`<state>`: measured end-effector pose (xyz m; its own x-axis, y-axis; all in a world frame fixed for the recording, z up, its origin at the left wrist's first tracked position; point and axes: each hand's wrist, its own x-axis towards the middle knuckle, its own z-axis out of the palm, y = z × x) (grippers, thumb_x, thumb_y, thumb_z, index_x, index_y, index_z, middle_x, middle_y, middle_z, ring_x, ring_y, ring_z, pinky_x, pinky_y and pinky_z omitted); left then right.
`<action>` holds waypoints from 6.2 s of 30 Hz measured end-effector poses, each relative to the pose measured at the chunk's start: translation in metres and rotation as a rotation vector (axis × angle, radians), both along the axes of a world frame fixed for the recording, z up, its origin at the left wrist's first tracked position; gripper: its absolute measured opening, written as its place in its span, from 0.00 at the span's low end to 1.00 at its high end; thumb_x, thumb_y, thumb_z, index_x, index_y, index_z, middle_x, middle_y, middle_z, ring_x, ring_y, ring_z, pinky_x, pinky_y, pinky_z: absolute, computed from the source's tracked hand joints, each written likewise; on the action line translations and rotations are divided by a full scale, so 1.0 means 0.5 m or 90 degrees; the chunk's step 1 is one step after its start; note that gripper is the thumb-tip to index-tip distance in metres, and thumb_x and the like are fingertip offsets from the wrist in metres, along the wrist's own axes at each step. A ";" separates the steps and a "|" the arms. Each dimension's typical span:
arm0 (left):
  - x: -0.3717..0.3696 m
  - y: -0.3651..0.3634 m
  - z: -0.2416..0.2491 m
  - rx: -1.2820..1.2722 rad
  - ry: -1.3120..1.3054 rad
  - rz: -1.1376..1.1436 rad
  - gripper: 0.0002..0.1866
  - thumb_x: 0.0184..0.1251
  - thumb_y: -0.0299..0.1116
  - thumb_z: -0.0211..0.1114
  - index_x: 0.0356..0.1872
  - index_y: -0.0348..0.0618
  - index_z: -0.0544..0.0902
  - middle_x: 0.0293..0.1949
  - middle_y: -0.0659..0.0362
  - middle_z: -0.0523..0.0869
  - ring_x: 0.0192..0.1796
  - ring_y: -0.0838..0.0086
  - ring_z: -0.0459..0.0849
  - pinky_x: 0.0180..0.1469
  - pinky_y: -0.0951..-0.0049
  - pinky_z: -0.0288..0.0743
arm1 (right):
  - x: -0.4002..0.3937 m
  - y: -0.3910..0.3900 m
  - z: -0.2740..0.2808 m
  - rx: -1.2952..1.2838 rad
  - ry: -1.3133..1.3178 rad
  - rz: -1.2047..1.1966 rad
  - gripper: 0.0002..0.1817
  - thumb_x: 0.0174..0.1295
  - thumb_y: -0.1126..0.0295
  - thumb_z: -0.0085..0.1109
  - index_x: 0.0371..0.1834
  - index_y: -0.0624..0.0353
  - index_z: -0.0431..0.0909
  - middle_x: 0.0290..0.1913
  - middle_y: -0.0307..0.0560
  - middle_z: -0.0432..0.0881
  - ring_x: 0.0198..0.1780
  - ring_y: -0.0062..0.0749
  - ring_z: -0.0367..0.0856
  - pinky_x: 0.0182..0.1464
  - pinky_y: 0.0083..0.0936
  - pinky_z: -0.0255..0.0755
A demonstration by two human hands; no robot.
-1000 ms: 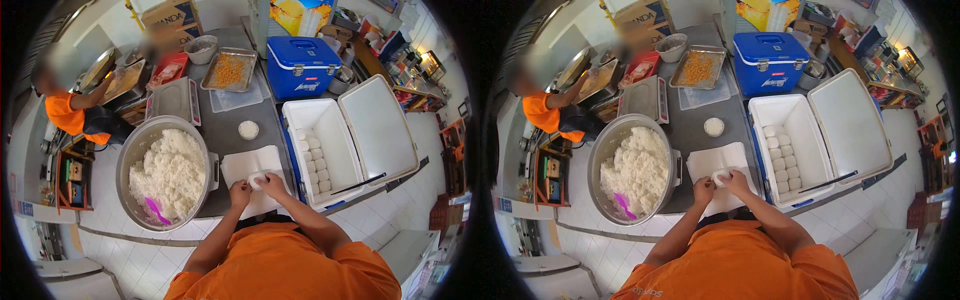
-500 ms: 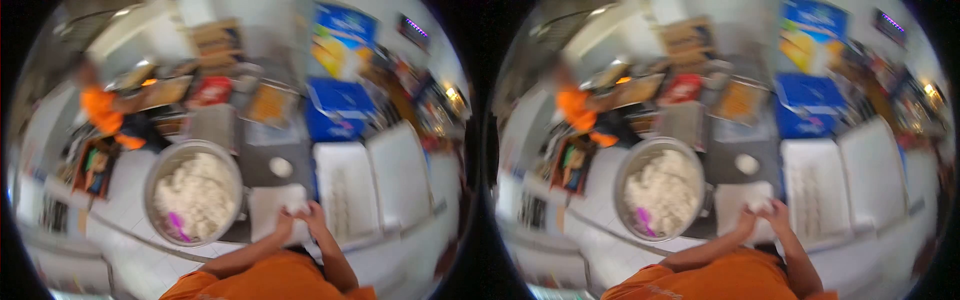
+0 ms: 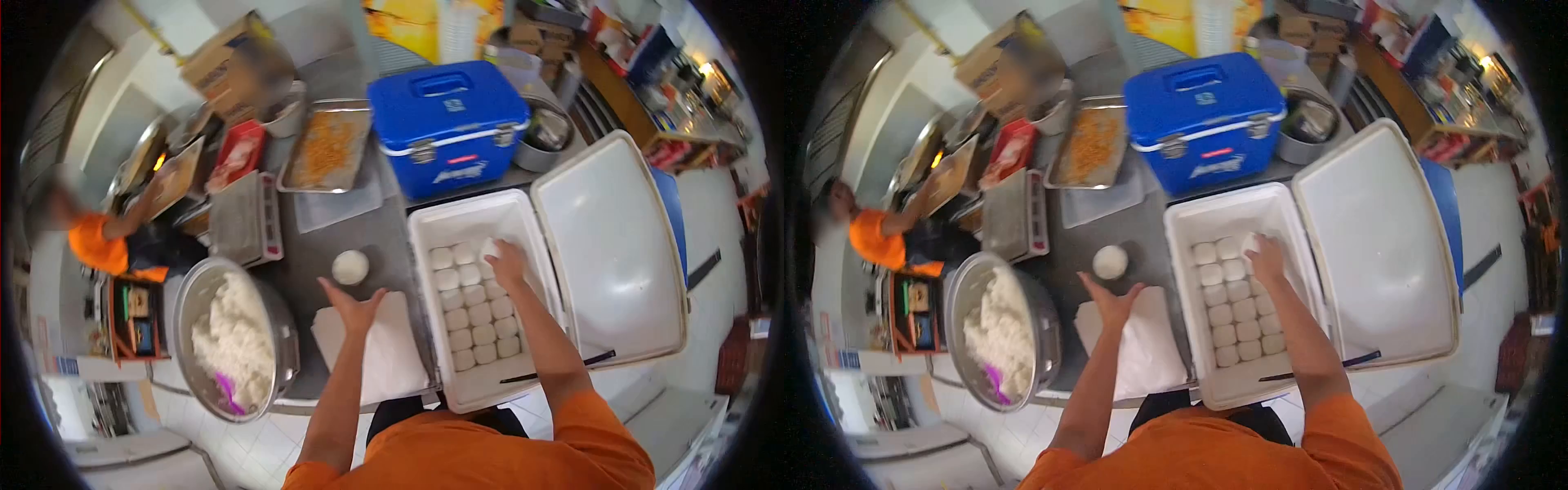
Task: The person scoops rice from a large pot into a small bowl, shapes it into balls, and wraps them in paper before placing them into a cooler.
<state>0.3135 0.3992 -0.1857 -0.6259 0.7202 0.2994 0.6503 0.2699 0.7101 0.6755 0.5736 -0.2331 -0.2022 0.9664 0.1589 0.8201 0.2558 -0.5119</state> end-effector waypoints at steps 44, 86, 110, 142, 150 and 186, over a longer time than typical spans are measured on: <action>-0.133 -0.539 0.240 -0.063 -0.078 -0.316 0.47 0.43 0.31 0.85 0.70 0.40 0.75 0.65 0.44 0.79 0.66 0.46 0.76 0.71 0.51 0.71 | -0.399 -0.359 0.457 0.011 0.376 0.083 0.13 0.70 0.73 0.65 0.57 0.60 0.83 0.49 0.44 0.89 0.52 0.30 0.86 0.54 0.30 0.78; -0.680 -1.017 0.380 0.263 -0.696 0.248 0.33 0.74 0.36 0.53 0.81 0.54 0.63 0.70 0.55 0.74 0.68 0.64 0.78 0.68 0.61 0.76 | -1.101 -0.797 0.489 0.072 -0.347 0.719 0.10 0.63 0.72 0.57 0.42 0.61 0.86 0.35 0.53 0.87 0.35 0.52 0.90 0.37 0.46 0.83; -0.685 -0.772 0.364 0.291 -1.193 -0.196 0.26 0.82 0.48 0.45 0.72 0.50 0.75 0.67 0.53 0.82 0.63 0.58 0.84 0.60 0.54 0.81 | -1.090 -0.817 0.682 0.151 -0.028 0.559 0.12 0.69 0.64 0.65 0.51 0.55 0.88 0.36 0.51 0.88 0.37 0.48 0.89 0.43 0.43 0.82; -0.725 -0.899 0.443 0.081 -0.579 0.033 0.19 0.83 0.40 0.51 0.67 0.49 0.73 0.64 0.60 0.79 0.63 0.71 0.79 0.60 0.63 0.80 | -1.049 -0.702 0.508 -0.486 -0.043 0.740 0.11 0.67 0.65 0.66 0.46 0.57 0.91 0.30 0.55 0.88 0.32 0.49 0.86 0.37 0.39 0.76; -0.677 -0.760 0.438 0.397 -0.937 0.036 0.13 0.84 0.41 0.49 0.62 0.52 0.71 0.60 0.59 0.79 0.61 0.66 0.82 0.63 0.56 0.80 | -1.089 -0.903 0.564 0.086 0.003 0.540 0.23 0.70 0.67 0.63 0.68 0.59 0.82 0.31 0.46 0.80 0.29 0.40 0.84 0.33 0.38 0.79; -0.678 -0.724 0.382 0.586 -0.778 -0.033 0.17 0.87 0.43 0.51 0.68 0.50 0.69 0.66 0.59 0.78 0.68 0.69 0.78 0.69 0.62 0.76 | -1.159 -0.756 0.551 -0.558 0.269 0.630 0.16 0.81 0.66 0.53 0.66 0.53 0.83 0.27 0.36 0.80 0.32 0.22 0.80 0.35 0.23 0.74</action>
